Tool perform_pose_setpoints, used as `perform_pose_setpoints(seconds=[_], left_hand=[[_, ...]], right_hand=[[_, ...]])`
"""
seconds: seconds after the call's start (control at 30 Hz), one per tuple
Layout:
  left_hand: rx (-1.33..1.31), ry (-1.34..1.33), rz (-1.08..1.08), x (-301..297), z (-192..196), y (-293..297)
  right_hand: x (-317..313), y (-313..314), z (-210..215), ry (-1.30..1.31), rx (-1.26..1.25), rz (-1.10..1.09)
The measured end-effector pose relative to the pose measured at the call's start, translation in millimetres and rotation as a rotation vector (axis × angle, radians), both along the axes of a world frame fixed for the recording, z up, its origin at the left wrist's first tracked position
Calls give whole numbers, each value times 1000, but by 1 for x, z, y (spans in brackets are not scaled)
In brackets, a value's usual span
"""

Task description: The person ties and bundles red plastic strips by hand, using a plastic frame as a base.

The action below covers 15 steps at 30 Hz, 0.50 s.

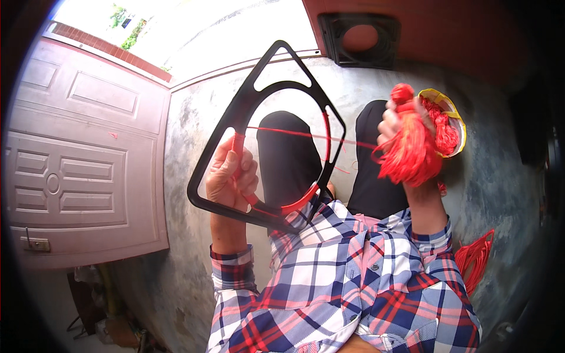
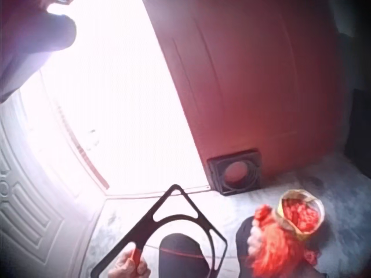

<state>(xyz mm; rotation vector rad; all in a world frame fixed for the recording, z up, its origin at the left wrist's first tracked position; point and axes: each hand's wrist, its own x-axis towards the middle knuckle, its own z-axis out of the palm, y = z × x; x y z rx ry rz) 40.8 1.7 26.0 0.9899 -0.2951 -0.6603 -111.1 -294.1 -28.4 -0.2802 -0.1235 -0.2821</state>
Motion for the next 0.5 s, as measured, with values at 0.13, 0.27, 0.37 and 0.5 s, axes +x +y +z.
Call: perform_pose_setpoints(seconds=[0.13, 0.27, 0.37, 0.5], left_hand=[[-13, 7, -32, -11, 4, -6], [49, 0, -43, -27, 14, -23], [-6, 16, -104, -31, 18, -29], [-7, 11, -171, -32, 20, -27]], right_hand=[[24, 54, 16, 161, -30, 78], [61, 94, 48, 219, -393, 197], [79, 96, 30, 76, -282, 394], [79, 97, 29, 88, -267, 428]])
